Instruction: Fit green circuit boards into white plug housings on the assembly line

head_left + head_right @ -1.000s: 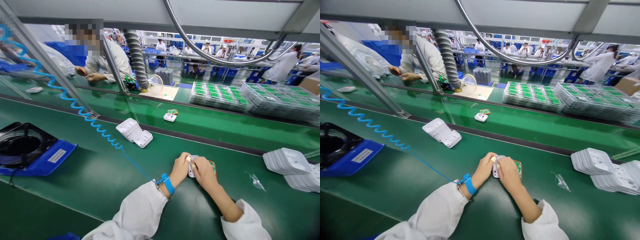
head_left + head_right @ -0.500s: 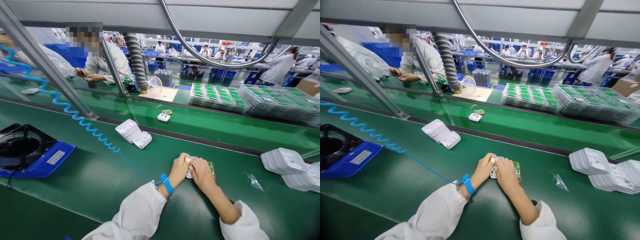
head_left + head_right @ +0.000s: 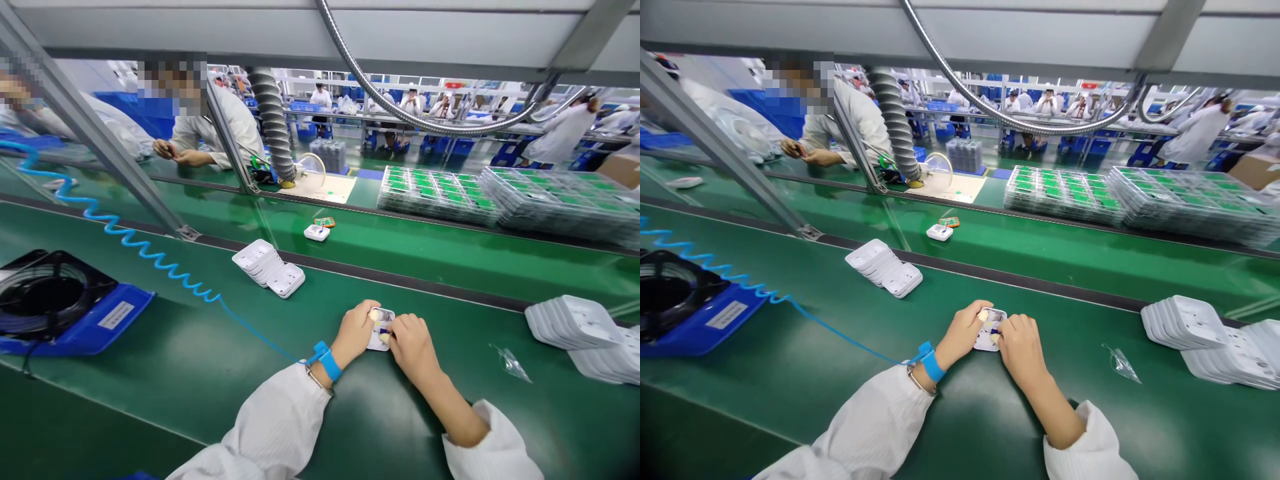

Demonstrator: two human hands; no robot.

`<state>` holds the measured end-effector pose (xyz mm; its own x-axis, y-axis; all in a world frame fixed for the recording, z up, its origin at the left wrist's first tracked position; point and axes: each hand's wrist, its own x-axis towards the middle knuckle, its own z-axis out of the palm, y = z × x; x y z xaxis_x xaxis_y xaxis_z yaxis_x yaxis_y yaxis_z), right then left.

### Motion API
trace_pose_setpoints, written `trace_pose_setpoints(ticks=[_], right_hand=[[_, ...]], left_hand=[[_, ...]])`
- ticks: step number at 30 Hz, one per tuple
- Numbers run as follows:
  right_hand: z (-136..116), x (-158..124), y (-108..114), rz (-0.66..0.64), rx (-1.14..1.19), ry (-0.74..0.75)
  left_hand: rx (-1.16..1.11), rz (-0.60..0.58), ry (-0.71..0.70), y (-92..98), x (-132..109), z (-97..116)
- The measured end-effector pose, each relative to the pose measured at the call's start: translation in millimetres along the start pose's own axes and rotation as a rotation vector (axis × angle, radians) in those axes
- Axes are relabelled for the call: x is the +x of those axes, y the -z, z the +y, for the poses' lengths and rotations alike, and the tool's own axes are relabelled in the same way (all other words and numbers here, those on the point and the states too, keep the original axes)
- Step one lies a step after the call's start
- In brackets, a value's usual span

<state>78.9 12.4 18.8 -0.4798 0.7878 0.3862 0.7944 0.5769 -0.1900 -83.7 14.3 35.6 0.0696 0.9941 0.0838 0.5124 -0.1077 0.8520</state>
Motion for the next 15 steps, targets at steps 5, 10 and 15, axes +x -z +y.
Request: trace_pose_setpoints(ticks=[5, 10, 15], right_hand=[[7.2, 3.2, 7.0, 0.022, 0.088, -0.149], [4.8, 2.7, 13.1, -0.273, 0.411, -0.057], [-4.0, 1.0, 8.4, -0.224, 0.401, -0.185]], left_hand=[[-0.04, -0.05, -0.188, -2.0, -3.4, 1.0], [-0.091, -0.042, -0.235, -6.3, -5.6, -0.6], [-0.039, -0.025, -0.182, -6.8, -4.9, 2.6]])
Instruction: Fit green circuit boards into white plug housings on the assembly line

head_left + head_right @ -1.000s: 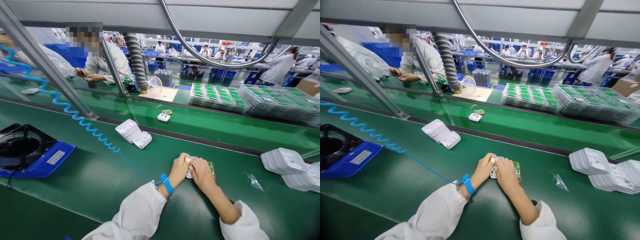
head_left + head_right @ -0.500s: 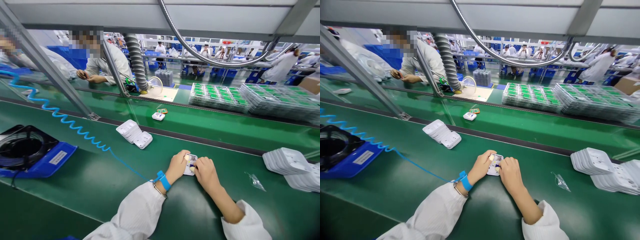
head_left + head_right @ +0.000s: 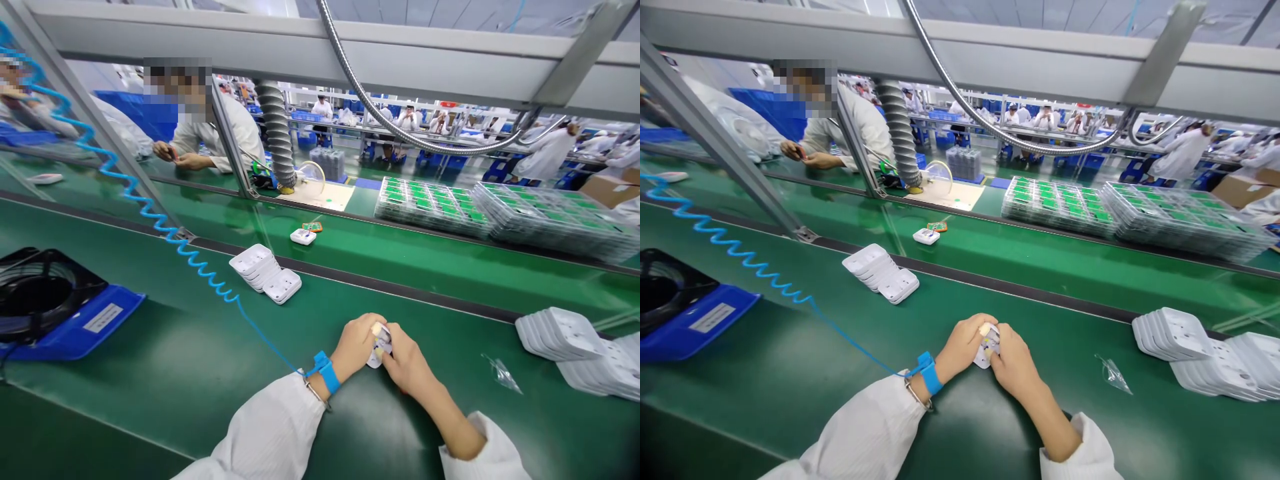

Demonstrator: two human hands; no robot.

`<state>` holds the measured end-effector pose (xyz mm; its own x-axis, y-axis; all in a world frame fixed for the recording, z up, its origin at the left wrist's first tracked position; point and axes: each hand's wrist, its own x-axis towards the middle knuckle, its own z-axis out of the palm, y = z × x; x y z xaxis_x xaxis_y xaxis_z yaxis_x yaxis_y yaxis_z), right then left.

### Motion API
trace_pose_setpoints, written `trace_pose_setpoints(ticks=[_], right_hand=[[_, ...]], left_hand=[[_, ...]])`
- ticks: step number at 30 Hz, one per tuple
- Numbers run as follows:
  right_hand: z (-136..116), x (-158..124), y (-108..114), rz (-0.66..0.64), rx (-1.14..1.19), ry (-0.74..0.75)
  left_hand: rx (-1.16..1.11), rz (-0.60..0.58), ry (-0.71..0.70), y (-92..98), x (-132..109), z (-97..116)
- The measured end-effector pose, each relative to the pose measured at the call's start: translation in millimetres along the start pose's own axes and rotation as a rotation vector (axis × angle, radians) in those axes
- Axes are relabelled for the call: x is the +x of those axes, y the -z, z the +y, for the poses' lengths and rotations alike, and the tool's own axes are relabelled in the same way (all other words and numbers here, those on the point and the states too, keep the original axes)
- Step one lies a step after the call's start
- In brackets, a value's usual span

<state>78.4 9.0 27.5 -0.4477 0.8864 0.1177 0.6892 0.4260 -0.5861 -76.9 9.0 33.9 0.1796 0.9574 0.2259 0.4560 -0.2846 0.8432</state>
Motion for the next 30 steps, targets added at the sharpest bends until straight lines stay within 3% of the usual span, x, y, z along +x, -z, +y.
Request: trace_pose_setpoints(ticks=[4, 9, 11, 14, 16, 17, 19, 22, 25, 30], right_hand=[[-0.4, 2.5, -1.8, 0.002, 0.064, -0.071], [21.5, 28.9, 17.4, -0.257, 0.527, -0.273], [38.4, 49.1, 38.5, -0.142, 0.623, -0.387], [62.9, 77.4, 75.6, 0.238, 0.595, -0.46], [72.5, 86.6, 88.0, 0.46, 0.515, -0.455], [74.2, 86.9, 86.7, 0.539, 0.463, -0.436], [70.8, 79.8, 68.6, 0.543, 0.362, -0.356], [52.8, 58.5, 19.4, 0.3, 0.232, -0.149], [30.8, 41.3, -18.9, 0.227, 0.08, 0.081], [16.1, 36.6, -28.6, 0.164, 0.032, 0.157]], left_hand=[[0.011, -0.006, 0.02, -3.3, 0.9, -5.1], [-0.052, 0.157, 0.106, -3.7, 3.9, -21.9], [-0.056, 0.227, 0.115, -0.4, 6.1, -26.4], [-0.025, 0.239, 0.132, 3.4, 8.2, -28.6], [-0.006, 0.217, 0.13, 3.5, 8.2, -28.4], [0.003, 0.206, 0.129, 2.9, 7.9, -28.3], [0.022, 0.189, 0.131, 1.2, 7.0, -28.1], [0.045, 0.178, 0.121, -1.6, 5.5, -28.3], [0.06, 0.175, 0.09, -4.3, 4.3, -28.3], [0.075, 0.161, 0.067, -6.4, 3.5, -25.6]])
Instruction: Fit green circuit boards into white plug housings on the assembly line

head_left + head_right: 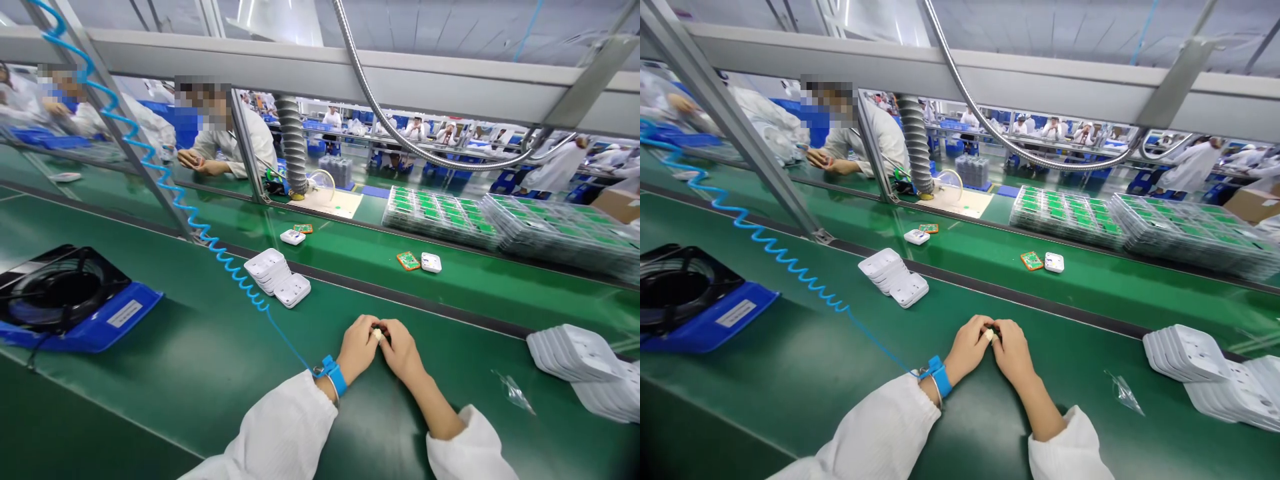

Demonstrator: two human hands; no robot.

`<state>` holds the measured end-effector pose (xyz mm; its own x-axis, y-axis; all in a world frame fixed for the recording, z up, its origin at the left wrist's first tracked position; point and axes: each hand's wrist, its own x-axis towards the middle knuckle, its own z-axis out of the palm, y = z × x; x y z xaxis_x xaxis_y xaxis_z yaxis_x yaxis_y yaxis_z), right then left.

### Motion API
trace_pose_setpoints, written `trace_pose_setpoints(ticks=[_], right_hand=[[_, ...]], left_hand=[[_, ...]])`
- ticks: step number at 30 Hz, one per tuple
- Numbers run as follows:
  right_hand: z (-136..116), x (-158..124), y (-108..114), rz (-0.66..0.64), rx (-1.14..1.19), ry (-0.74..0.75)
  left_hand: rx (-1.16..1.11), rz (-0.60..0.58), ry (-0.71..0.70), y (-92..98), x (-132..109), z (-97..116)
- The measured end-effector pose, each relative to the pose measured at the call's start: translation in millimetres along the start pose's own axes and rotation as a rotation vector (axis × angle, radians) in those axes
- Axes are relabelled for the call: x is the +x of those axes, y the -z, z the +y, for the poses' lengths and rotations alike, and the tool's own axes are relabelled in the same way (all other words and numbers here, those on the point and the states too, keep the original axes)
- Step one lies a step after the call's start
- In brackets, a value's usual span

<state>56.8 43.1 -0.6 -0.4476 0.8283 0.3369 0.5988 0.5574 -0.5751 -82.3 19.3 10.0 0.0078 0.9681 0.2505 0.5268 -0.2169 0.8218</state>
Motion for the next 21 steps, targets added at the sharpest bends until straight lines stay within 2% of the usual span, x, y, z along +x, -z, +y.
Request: trace_pose_setpoints(ticks=[5, 21], right_hand=[[5.6, 0.5, 1.8, -0.041, 0.019, -0.032], [3.2, 1.8, 1.3, -0.045, 0.043, -0.049]], left_hand=[[0.008, -0.018, -0.005, 2.3, -1.5, 3.2], [0.029, -0.014, -0.017, 0.8, 0.5, 0.6]])
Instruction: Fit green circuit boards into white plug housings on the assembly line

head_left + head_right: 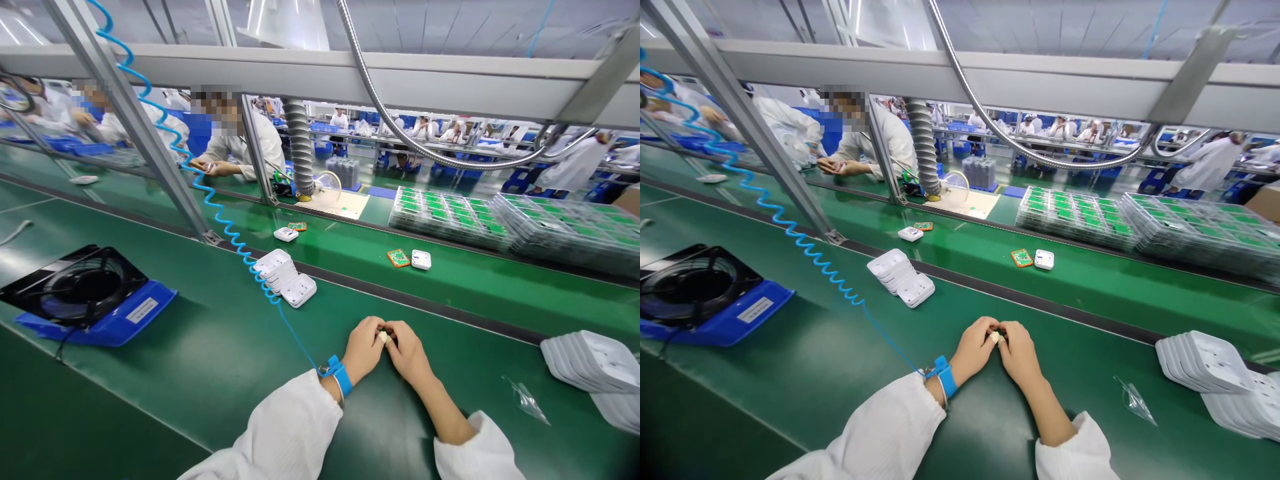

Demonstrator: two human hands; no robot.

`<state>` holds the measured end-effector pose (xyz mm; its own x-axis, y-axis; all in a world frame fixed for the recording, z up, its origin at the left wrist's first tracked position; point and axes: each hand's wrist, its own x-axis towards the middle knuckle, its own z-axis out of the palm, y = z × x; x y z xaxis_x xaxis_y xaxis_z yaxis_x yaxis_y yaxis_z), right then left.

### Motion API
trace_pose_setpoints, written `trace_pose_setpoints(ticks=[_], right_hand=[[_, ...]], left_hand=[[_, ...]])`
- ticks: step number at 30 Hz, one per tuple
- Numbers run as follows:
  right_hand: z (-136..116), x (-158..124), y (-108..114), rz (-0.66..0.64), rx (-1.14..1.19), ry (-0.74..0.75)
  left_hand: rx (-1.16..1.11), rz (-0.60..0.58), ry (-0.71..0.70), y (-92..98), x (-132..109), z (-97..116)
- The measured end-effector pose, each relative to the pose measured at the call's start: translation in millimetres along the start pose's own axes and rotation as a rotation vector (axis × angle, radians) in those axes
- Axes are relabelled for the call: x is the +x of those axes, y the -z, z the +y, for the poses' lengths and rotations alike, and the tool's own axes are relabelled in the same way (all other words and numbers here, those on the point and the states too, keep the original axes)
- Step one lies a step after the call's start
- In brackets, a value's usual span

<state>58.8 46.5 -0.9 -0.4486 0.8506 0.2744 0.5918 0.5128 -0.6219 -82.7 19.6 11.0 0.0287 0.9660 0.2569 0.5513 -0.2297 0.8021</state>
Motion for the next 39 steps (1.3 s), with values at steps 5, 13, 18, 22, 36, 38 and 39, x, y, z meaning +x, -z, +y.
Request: trace_pose_setpoints(ticks=[5, 13, 18, 22, 36, 38, 39], right_hand=[[0.8, -0.5, -0.5, 0.008, 0.003, 0.005], [2.3, -0.9, 0.4, -0.001, -0.02, 0.03], [4.8, -0.3, 1.0, -0.028, -0.043, 0.012], [6.9, 1.2, 0.6, -0.048, -0.066, 0.019], [5.8, -0.4, 0.2, -0.017, -0.099, 0.017], [6.3, -0.3, 0.0, -0.011, -0.102, 0.025], [6.4, -0.3, 0.0, -0.012, -0.101, 0.027]], left_hand=[[0.025, -0.005, -0.002, -0.5, -0.1, 0.9], [0.142, 0.149, -0.102, 26.7, 6.8, 4.5], [0.42, 0.475, -0.171, 121.4, 18.7, 1.3], [0.624, 0.548, 0.029, 213.6, 31.1, -24.0], [0.668, 0.248, 0.333, 241.5, 45.5, -86.7], [0.665, 0.33, 0.332, 237.4, 41.3, -75.7], [0.662, 0.367, 0.321, 234.5, 38.6, -69.6]])
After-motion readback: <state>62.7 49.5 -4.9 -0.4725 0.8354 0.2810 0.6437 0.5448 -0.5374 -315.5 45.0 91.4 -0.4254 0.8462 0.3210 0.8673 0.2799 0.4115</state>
